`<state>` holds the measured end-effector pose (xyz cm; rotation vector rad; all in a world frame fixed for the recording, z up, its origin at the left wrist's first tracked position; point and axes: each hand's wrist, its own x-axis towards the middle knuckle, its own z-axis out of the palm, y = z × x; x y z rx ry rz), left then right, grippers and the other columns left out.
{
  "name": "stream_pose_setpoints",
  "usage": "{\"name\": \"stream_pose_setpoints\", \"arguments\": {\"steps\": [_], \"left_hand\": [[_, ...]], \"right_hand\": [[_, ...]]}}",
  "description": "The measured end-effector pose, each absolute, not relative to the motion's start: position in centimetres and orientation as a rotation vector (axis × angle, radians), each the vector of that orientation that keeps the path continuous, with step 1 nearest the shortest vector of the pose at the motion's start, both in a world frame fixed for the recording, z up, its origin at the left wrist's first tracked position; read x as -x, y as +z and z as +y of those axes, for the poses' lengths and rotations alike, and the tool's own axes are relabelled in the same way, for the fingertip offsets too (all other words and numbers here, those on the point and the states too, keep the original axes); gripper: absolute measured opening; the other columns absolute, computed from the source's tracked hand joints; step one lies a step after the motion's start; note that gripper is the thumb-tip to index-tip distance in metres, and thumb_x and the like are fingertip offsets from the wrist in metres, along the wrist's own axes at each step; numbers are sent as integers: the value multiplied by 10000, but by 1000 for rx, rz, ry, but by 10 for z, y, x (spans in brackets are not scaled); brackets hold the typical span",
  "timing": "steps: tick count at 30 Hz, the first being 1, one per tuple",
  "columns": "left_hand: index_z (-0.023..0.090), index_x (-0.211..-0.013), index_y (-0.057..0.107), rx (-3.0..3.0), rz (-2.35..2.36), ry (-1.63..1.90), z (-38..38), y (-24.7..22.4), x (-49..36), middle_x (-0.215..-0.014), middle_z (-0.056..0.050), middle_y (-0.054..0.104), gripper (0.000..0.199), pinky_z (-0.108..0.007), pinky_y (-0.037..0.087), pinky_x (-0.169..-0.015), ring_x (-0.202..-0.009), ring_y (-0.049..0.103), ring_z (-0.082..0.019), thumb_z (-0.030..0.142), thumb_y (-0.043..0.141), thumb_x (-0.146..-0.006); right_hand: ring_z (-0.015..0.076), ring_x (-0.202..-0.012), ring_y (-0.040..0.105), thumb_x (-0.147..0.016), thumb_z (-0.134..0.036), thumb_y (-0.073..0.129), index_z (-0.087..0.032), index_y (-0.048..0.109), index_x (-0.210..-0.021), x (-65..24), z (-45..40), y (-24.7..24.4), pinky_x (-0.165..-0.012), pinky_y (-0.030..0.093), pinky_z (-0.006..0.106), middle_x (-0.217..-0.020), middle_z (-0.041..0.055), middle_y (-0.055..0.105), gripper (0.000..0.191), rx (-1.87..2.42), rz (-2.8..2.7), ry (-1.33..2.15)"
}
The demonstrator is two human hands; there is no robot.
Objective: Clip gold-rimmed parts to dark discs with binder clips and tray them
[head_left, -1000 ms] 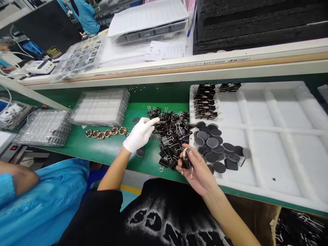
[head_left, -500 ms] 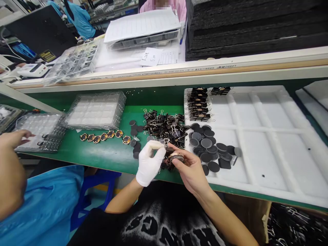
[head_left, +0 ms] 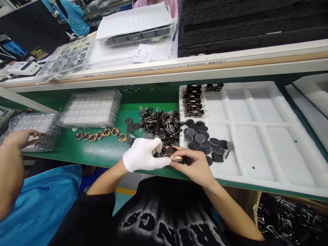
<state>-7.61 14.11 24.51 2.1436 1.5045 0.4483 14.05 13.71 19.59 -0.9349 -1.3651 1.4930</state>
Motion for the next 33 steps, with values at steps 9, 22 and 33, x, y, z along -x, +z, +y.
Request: {"name": "stream_pose_setpoints", "arguments": {"steps": [9, 22, 33], "left_hand": [[203, -712, 567, -2200, 1442, 333, 144, 256, 71, -498, 80, 440, 325, -238, 294, -532, -472, 374, -82, 487, 714, -766], [172, -587, 548, -2093, 1425, 697, 153, 243, 80, -462, 84, 418, 345, -190, 310, -474, -462, 368, -51, 355, 688, -845], [160, -566, 606, -2181, 1345, 691, 150, 248, 77, -462, 73, 380, 338, -213, 269, -454, -463, 303, -52, 316, 659, -861]], "right_hand": [[286, -1144, 741, -735, -233, 847, -281, 826, -843, -154, 139, 198, -1031, 576, 405, -881, 23, 826, 120, 977, -1549, 1486], [180, -680, 687, -775, -349, 851, -237, 800, -928, -165, 151, 202, -600, 590, 308, -841, 40, 770, 196, 1113, -1333, 1547], [142, -566, 646, -818, -368, 796, -205, 775, -852, -168, 164, 207, -498, 559, 256, -762, 24, 752, 167, 980, -1483, 1763]]}}
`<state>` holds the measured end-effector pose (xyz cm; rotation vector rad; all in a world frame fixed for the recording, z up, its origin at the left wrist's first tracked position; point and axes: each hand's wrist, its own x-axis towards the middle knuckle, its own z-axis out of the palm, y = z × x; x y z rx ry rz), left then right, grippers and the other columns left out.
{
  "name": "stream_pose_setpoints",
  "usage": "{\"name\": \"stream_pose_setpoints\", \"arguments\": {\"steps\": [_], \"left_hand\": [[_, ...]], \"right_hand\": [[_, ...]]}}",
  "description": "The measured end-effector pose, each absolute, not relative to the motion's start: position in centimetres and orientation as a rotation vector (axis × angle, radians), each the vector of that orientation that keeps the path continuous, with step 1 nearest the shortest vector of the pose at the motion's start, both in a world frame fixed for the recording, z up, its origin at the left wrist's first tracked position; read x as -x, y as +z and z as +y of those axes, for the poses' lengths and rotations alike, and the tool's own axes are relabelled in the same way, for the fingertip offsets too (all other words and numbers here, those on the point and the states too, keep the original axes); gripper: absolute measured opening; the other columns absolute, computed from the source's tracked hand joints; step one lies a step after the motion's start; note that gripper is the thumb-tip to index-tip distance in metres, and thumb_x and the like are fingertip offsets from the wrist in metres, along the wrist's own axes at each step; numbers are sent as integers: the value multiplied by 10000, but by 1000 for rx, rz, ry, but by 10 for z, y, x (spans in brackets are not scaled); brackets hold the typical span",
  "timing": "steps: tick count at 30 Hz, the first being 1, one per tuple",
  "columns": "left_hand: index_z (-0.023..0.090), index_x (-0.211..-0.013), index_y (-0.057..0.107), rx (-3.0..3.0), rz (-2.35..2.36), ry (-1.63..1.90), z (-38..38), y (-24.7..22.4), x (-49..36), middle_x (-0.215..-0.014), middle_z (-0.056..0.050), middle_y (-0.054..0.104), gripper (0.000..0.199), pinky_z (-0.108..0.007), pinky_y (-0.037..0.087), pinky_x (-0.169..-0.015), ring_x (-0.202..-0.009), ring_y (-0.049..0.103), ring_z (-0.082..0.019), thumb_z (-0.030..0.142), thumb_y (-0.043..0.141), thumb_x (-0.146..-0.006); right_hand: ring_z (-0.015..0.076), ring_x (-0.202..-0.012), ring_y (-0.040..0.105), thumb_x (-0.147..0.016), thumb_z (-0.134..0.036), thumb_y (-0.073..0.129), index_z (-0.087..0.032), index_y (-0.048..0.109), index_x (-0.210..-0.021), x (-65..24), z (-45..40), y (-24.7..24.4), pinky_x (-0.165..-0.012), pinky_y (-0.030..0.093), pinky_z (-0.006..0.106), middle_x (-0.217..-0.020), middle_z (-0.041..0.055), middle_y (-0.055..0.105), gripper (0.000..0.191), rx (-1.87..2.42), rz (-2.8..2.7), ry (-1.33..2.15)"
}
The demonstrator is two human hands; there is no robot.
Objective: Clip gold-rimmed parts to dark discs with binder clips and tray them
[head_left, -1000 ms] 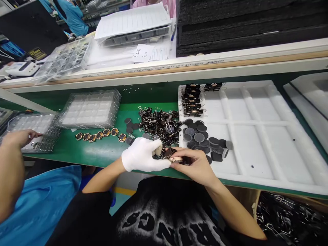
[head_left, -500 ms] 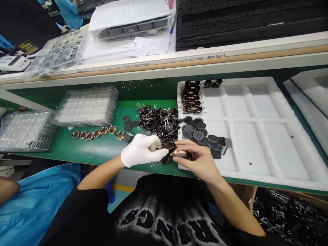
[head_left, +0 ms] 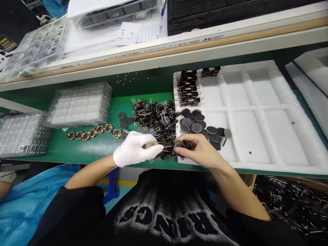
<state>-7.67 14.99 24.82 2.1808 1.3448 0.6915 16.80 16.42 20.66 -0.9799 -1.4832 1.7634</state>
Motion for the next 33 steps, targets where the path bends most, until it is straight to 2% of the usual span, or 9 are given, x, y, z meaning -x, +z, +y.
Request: {"name": "stream_pose_setpoints", "arguments": {"steps": [5, 10, 14, 20, 24, 26, 28, 30, 33], "left_hand": [[164, -568, 614, -2108, 1339, 658, 149, 248, 75, -433, 65, 443, 330, -207, 286, -440, -436, 342, -51, 312, 656, -860], [167, -590, 614, -1823, 1298, 546, 146, 252, 73, -424, 38, 550, 338, -203, 324, -398, -388, 454, -71, 293, 594, -903], [166, -626, 637, -1762, 1276, 512, 144, 248, 73, -431, 34, 589, 307, -201, 378, -400, -376, 503, -82, 298, 612, -903], [174, -708, 687, -1810, 1336, 447, 149, 244, 75, -558, 24, 700, 227, -206, 470, -516, -493, 609, -102, 259, 596, -897], [197, -901, 718, -1854, 1244, 214, 163, 252, 82, -698, 21, 742, 189, -226, 503, -601, -614, 666, -125, 337, 596, -937], [199, -1098, 704, -1741, 1124, 198, 172, 258, 80, -839, -24, 777, 294, -252, 540, -650, -700, 716, -152, 418, 546, -982], [172, -1222, 666, -1517, 1055, 241, 181, 261, 72, -905, -91, 787, 459, -265, 550, -619, -709, 745, -175, 520, 439, -1027], [136, -1160, 689, -1292, 1045, 254, 189, 262, 59, -875, -143, 785, 593, -260, 532, -548, -651, 749, -190, 619, 373, -1027], [138, -894, 714, -1212, 1012, 234, 202, 263, 38, -832, -148, 786, 553, -247, 527, -516, -606, 739, -186, 646, 510, -973]], "right_hand": [[159, -580, 679, -825, -374, 788, -203, 773, -834, -166, 163, 209, -489, 565, 254, -714, 22, 757, 171, 977, -1457, 1852], [155, -568, 680, -849, -352, 752, -210, 763, -872, -167, 164, 214, -507, 567, 253, -704, 18, 767, 145, 947, -1463, 1919], [155, -558, 676, -844, -342, 744, -225, 734, -808, -168, 167, 215, -493, 542, 254, -699, 10, 767, 123, 924, -1553, 1946], [150, -551, 652, -867, -352, 722, -225, 733, -819, -170, 165, 213, -504, 503, 263, -712, 2, 761, 136, 1000, -1596, 1835], [163, -646, 667, -879, -313, 707, -218, 751, -877, -177, 163, 215, -577, 504, 272, -764, 8, 749, 105, 1054, -1775, 1604], [173, -713, 685, -875, -273, 705, -223, 749, -921, -183, 164, 218, -651, 533, 286, -817, 12, 752, 81, 1062, -1846, 1395], [199, -806, 713, -882, -246, 699, -233, 743, -972, -191, 166, 219, -734, 573, 323, -904, 34, 765, 102, 1005, -1898, 1142], [239, -934, 736, -908, -243, 684, -248, 745, -985, -199, 171, 217, -824, 605, 386, -1011, 68, 779, 99, 903, -1965, 894], [285, -1101, 729, -952, -233, 637, -280, 758, -948, -215, 180, 213, -911, 611, 475, -1115, 80, 782, 130, 795, -2088, 633]]}}
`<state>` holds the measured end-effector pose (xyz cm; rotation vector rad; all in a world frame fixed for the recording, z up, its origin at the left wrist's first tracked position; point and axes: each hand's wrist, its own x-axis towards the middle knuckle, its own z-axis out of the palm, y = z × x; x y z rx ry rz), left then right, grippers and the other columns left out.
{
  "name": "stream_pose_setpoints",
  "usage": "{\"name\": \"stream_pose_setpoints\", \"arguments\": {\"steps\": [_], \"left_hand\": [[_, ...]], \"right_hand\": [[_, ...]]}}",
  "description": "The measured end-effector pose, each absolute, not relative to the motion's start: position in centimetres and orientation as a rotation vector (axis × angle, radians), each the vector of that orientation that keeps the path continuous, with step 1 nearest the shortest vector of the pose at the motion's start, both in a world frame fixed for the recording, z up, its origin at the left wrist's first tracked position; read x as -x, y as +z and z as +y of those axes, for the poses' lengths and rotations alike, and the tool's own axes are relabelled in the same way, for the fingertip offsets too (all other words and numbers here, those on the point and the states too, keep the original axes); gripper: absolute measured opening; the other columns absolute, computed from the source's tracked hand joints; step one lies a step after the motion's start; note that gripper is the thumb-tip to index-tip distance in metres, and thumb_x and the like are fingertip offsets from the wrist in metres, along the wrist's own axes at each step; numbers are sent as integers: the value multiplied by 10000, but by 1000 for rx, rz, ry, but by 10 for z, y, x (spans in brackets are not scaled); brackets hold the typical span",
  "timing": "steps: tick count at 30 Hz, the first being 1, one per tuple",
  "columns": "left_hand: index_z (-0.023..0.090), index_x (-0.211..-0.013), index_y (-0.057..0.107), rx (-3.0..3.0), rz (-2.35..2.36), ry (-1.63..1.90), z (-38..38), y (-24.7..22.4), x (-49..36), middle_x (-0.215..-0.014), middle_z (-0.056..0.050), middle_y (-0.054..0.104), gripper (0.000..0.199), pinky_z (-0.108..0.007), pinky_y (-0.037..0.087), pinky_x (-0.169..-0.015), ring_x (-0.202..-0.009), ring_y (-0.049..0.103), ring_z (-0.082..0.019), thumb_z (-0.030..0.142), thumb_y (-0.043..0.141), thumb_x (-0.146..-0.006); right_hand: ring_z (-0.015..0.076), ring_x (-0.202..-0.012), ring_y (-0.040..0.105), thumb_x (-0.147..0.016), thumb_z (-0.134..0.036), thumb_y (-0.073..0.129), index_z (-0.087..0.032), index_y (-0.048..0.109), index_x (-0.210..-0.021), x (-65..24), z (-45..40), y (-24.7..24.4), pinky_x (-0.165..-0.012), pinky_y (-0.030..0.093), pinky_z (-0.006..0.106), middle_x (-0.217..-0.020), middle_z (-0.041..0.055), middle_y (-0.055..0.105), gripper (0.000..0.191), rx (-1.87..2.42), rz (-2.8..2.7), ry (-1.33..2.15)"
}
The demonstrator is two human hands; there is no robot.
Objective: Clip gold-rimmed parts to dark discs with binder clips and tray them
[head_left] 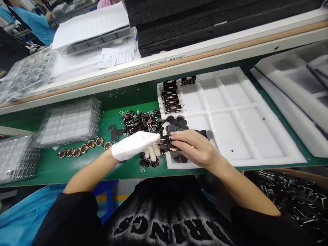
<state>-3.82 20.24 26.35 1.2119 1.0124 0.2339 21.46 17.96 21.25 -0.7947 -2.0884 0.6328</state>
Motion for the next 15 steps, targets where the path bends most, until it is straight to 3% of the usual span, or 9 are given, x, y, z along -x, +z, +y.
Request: {"name": "stream_pose_setpoints", "arguments": {"steps": [2, 4, 6, 8, 9, 12, 15], "left_hand": [[153, -851, 704, -1314, 962, 248, 212, 265, 25, -842, -123, 791, 458, -242, 548, -551, -628, 742, -174, 585, 596, -956], [166, -945, 712, -1434, 935, 282, 223, 268, 14, -855, -101, 796, 386, -243, 571, -608, -674, 749, -166, 535, 601, -972], [174, -1057, 705, -1535, 944, 309, 235, 271, 3, -882, -92, 801, 358, -248, 583, -650, -716, 757, -163, 505, 587, -987], [174, -1096, 697, -1623, 967, 310, 247, 273, -8, -902, -90, 804, 345, -262, 592, -679, -751, 766, -171, 481, 580, -992], [174, -1095, 695, -1665, 975, 300, 252, 274, -14, -896, -86, 804, 332, -272, 595, -690, -762, 769, -177, 467, 578, -992], [182, -1017, 701, -1777, 991, 235, 265, 276, -32, -847, -65, 803, 279, -278, 584, -668, -761, 762, -185, 433, 588, -975], [183, -913, 686, -1756, 1030, 201, 272, 273, -47, -821, -65, 801, 266, -263, 555, -595, -710, 744, -180, 436, 610, -946]], "right_hand": [[295, -1187, 702, -953, -200, 629, -304, 761, -992, -228, 186, 210, -976, 589, 513, -1170, 67, 769, 173, 775, -2095, 507], [321, -1322, 619, -910, -226, 713, -320, 739, -1135, -243, 194, 210, -1095, 514, 561, -1307, 76, 712, 245, 810, -2010, 428], [360, -1416, 523, -797, -340, 855, -316, 639, -1348, -259, 202, 212, -1149, 464, 589, -1473, 114, 595, 593, 903, -1898, 528], [369, -1353, 579, -712, -467, 905, -291, 515, -1480, -273, 210, 215, -1063, 544, 561, -1512, 159, 546, 879, 999, -1758, 860], [346, -1253, 655, -715, -501, 892, -279, 489, -1496, -277, 214, 216, -986, 594, 526, -1468, 167, 581, 907, 1037, -1669, 1066], [243, -865, 771, -746, -487, 866, -216, 647, -1287, -281, 222, 218, -795, 646, 421, -1095, 108, 760, 644, 1135, -1357, 1454], [205, -724, 753, -670, -435, 917, -169, 728, -993, -277, 226, 216, -754, 646, 385, -859, 56, 771, 458, 1191, -1121, 1453]]}}
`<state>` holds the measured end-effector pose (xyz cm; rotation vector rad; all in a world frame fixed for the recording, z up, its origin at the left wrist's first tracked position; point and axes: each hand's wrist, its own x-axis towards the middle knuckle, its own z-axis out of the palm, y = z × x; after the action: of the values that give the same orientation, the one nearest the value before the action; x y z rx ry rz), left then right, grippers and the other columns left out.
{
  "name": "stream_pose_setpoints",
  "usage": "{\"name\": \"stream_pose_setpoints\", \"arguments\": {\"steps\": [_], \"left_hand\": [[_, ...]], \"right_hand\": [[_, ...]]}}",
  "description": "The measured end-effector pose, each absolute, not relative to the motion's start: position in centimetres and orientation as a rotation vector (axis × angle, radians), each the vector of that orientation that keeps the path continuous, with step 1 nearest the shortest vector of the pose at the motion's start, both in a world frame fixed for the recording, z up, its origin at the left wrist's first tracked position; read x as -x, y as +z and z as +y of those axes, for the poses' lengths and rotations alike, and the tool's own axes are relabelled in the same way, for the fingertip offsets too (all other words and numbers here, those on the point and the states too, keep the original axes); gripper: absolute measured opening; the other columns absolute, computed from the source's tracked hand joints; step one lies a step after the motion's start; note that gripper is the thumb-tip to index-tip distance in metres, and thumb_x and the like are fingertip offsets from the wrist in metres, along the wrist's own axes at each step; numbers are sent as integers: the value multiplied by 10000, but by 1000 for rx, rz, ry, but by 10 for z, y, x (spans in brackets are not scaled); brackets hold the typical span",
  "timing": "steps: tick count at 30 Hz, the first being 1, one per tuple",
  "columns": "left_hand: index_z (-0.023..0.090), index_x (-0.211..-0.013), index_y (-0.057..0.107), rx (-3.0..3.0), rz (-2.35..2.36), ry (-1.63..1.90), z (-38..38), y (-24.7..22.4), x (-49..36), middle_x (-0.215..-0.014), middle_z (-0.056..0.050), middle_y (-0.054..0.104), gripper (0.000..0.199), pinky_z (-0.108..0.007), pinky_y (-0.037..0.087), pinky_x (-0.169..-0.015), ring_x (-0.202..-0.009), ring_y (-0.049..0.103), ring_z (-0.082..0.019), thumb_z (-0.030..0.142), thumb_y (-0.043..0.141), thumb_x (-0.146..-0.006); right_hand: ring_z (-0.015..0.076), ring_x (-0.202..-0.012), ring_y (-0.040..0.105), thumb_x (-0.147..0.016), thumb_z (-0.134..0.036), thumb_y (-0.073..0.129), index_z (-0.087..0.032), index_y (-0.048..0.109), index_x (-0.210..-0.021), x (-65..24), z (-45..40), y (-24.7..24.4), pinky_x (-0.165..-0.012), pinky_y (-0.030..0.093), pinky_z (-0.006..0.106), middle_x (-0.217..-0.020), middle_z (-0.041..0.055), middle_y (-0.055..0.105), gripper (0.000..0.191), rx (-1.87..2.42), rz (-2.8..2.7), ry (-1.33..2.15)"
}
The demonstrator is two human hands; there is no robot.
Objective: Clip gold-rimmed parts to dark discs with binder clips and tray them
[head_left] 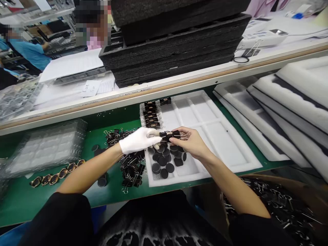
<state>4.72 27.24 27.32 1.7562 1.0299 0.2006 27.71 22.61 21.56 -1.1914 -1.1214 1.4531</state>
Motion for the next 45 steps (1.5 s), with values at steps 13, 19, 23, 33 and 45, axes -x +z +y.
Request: {"name": "stream_pose_setpoints", "arguments": {"steps": [13, 19, 23, 33, 45], "left_hand": [[207, -1219, 672, -2268, 1270, 183, 362, 258, -86, -1083, -56, 774, 369, -301, 545, -854, -954, 717, -198, 448, 526, -980], [142, -1265, 652, -2345, 1524, 85, 426, 232, -118, -1225, -178, 722, 438, -382, 504, -961, -1122, 674, -323, 455, 514, -991], [147, -1258, 647, -2345, 1601, 9, 441, 218, -124, -1234, -165, 710, 362, -372, 523, -946, -1112, 679, -287, 377, 556, -993], [122, -1304, 612, -2381, 1706, -83, 435, 216, -129, -1289, -163, 666, 394, -468, 516, -1028, -1190, 642, -288, 362, 600, -991], [208, -1213, 664, -2561, 1690, 7, 342, 272, -37, -1237, -143, 682, 441, -532, 431, -1010, -1147, 638, -340, 500, 401, -1012]], "right_hand": [[265, -1044, 736, -770, -450, 816, -197, 708, -1178, -320, 335, 185, -954, 598, 451, -1218, 118, 752, 492, 1212, -1591, 988], [341, -1171, 636, -808, -340, 754, -179, 756, -1048, -333, 428, 162, -1041, 501, 547, -1203, 157, 709, 290, 1441, -1700, 688], [440, -1335, 451, -775, -396, 780, -228, 775, -969, -329, 452, 140, -1096, 358, 661, -1339, 164, 611, 256, 1587, -1763, 478], [309, -1066, 648, -857, -363, 629, -191, 639, -1230, -333, 464, 112, -990, 483, 488, -1125, 135, 722, 410, 1642, -1958, 285], [393, -1356, 517, -801, -340, 637, -205, 547, -1448, -332, 475, 134, -1091, 435, 614, -1444, 170, 609, 667, 1624, -2397, 237]]}}
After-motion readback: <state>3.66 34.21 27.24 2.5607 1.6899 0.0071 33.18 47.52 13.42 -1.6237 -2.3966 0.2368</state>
